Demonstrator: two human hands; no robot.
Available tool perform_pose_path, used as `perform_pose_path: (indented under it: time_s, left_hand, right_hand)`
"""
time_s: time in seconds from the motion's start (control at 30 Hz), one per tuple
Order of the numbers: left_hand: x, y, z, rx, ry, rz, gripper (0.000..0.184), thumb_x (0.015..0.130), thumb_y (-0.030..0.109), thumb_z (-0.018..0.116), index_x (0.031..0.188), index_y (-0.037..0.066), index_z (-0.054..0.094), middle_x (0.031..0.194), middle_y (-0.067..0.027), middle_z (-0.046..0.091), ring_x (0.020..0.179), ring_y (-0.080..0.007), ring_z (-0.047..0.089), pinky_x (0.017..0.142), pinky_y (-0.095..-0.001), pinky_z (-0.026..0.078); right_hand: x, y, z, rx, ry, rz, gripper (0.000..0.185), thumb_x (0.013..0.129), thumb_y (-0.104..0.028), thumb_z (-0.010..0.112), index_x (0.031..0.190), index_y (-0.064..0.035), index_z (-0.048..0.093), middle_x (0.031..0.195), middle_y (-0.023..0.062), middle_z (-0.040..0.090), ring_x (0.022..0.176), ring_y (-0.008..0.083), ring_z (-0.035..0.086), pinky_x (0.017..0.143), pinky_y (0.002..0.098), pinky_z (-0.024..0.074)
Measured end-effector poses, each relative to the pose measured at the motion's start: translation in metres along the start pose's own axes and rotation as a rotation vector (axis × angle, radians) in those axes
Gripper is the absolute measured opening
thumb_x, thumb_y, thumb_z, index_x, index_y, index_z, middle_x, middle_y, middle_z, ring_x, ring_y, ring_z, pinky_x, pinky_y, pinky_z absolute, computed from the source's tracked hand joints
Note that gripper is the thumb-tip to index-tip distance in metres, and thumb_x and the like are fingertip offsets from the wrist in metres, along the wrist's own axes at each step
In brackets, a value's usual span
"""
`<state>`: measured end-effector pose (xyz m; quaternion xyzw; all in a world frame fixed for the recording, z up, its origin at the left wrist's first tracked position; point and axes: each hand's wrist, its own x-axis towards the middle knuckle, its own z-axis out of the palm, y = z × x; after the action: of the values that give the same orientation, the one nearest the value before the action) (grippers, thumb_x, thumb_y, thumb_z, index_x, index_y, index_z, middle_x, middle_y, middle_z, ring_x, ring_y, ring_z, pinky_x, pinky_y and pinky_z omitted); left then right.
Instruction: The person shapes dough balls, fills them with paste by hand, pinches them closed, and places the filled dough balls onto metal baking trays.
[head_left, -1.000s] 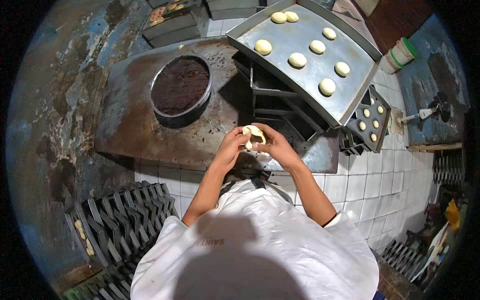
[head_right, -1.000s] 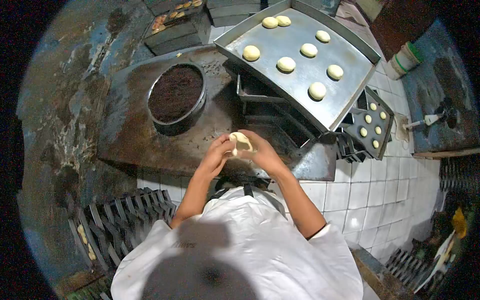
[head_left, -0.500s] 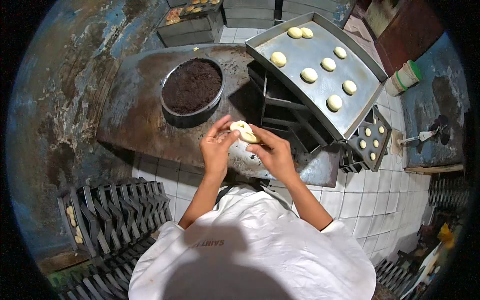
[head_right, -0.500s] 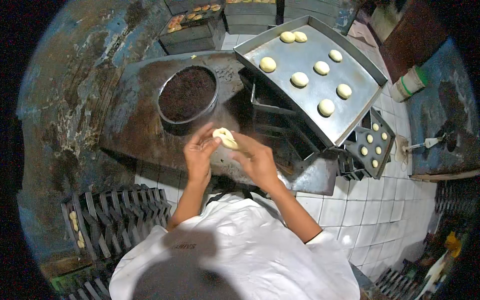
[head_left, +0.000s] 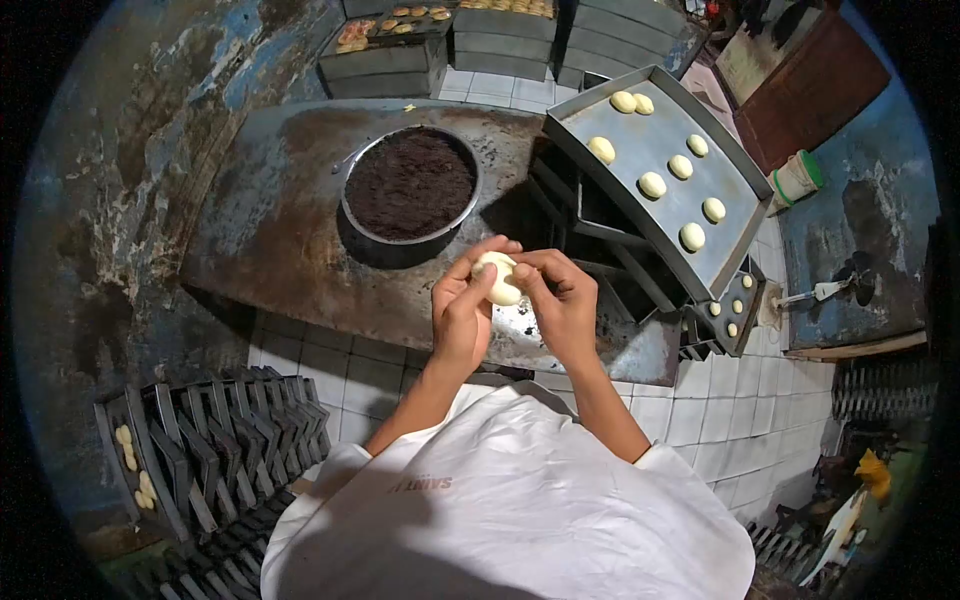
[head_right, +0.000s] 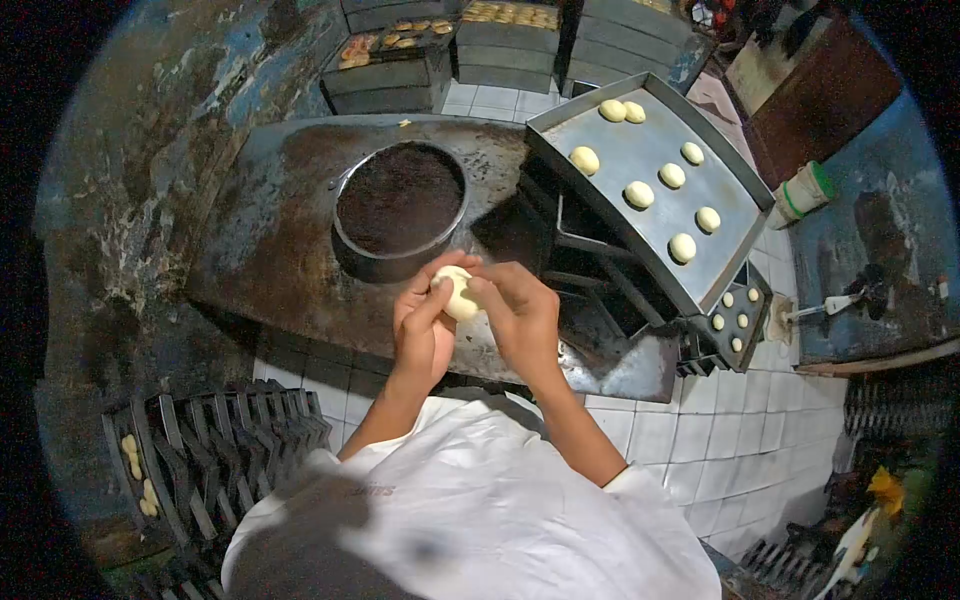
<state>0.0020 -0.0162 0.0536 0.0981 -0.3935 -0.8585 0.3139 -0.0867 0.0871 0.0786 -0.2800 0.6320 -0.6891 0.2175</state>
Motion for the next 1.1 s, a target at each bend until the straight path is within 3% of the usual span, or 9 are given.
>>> perform_pose_path:
  time_s: [0.13, 0.23, 0.37, 0.43, 0.57, 0.7, 0.83, 0.97, 1.1]
  left_hand:
    - [0.006, 0.016, -0.019, -0.149, 0.207, -0.064, 0.030, 0.103, 0.017, 0.061, 0.126, -0.001, 0.058, 0.119, -0.0165, 0.068, 0.107, -0.0216, 0.067, 0.093, -0.0336, 0.055]
    - [0.010, 0.020, -0.033, -0.156, 0.163, -0.011, 0.021, 0.104, 0.021, 0.058, 0.113, 0.003, 0.062, 0.120, -0.0184, 0.069, 0.109, -0.0201, 0.066, 0.093, -0.0332, 0.054]
    - [0.013, 0.038, -0.047, -0.047, 0.001, 0.073, 0.024, 0.105, 0.022, 0.056, 0.109, 0.001, 0.067, 0.130, -0.0199, 0.064, 0.117, -0.0215, 0.063, 0.099, -0.0349, 0.051]
    - [0.014, 0.047, -0.051, 0.026, -0.155, 0.084, 0.024, 0.103, 0.018, 0.057, 0.112, 0.000, 0.070, 0.142, -0.0201, 0.057, 0.126, -0.0231, 0.058, 0.106, -0.0370, 0.046]
    - [0.017, 0.055, -0.058, -0.138, -0.066, -0.126, 0.029, 0.098, 0.011, 0.057, 0.124, -0.003, 0.063, 0.139, -0.0178, 0.058, 0.127, -0.0215, 0.057, 0.104, -0.0340, 0.045]
    - [0.013, 0.045, -0.090, -0.080, 0.155, -0.326, 0.031, 0.101, 0.017, 0.061, 0.125, -0.003, 0.061, 0.122, -0.0118, 0.066, 0.108, -0.0150, 0.064, 0.093, -0.0282, 0.052]
    - [0.011, 0.047, -0.082, 0.019, 0.135, -0.196, 0.031, 0.105, 0.019, 0.056, 0.129, 0.000, 0.062, 0.118, -0.0093, 0.069, 0.104, -0.0131, 0.065, 0.090, -0.0263, 0.052]
    - [0.009, 0.034, -0.079, 0.097, 0.032, -0.109, 0.031, 0.105, 0.020, 0.057, 0.127, 0.000, 0.066, 0.123, -0.0102, 0.068, 0.109, -0.0126, 0.063, 0.094, -0.0260, 0.050]
    - [0.016, 0.012, -0.073, 0.104, 0.090, -0.043, 0.026, 0.103, 0.015, 0.062, 0.123, 0.002, 0.069, 0.118, -0.0076, 0.070, 0.103, -0.0120, 0.063, 0.091, -0.0257, 0.050]
  right_hand:
    - [-0.002, -0.020, 0.038, -0.397, -0.039, -0.314, 0.041, 0.080, -0.004, 0.077, 0.121, -0.0022, 0.069, 0.100, 0.0167, 0.069, 0.094, 0.0292, 0.070, 0.078, 0.0322, 0.0548]
    - [-0.002, -0.007, 0.051, -0.594, 0.000, -0.220, 0.030, 0.081, -0.001, 0.075, 0.111, -0.0040, 0.073, 0.097, 0.0144, 0.069, 0.085, 0.0284, 0.067, 0.073, 0.0328, 0.0530]
    - [0.018, -0.007, 0.070, -0.462, 0.113, -0.288, 0.020, 0.079, -0.004, 0.077, 0.099, -0.0020, 0.074, 0.094, 0.0112, 0.068, 0.090, 0.0233, 0.066, 0.079, 0.0315, 0.0516]
    - [0.021, -0.005, 0.075, 0.005, 0.007, 0.067, 0.014, 0.081, -0.005, 0.077, 0.093, 0.0013, 0.073, 0.093, 0.0080, 0.070, 0.089, 0.0173, 0.066, 0.078, 0.0289, 0.0511]
    - [0.017, 0.005, 0.079, -0.169, 0.133, -0.014, 0.021, 0.085, -0.005, 0.076, 0.103, 0.0039, 0.072, 0.088, 0.0067, 0.072, 0.080, 0.0107, 0.065, 0.075, 0.0265, 0.0512]
    - [0.010, 0.007, 0.090, -0.401, 0.057, -0.216, 0.034, 0.081, -0.007, 0.079, 0.111, 0.0039, 0.070, 0.106, 0.0148, 0.070, 0.091, 0.0230, 0.070, 0.079, 0.0345, 0.0549]
    - [-0.001, 0.016, 0.097, -0.644, 0.059, -0.236, 0.034, 0.073, 0.006, 0.072, 0.105, -0.0053, 0.073, 0.098, 0.0140, 0.066, 0.088, 0.0358, 0.066, 0.077, 0.0407, 0.0535]
    - [0.012, 0.011, 0.095, -0.837, 0.223, -0.451, 0.018, 0.077, 0.002, 0.072, 0.094, -0.0045, 0.071, 0.094, 0.0134, 0.065, 0.082, 0.0336, 0.064, 0.071, 0.0384, 0.0527]
    - [0.014, 0.024, 0.084, -0.341, 0.245, -0.116, 0.019, 0.088, -0.009, 0.077, 0.100, 0.0025, 0.069, 0.094, 0.0061, 0.069, 0.085, 0.0101, 0.065, 0.072, 0.0255, 0.0520]
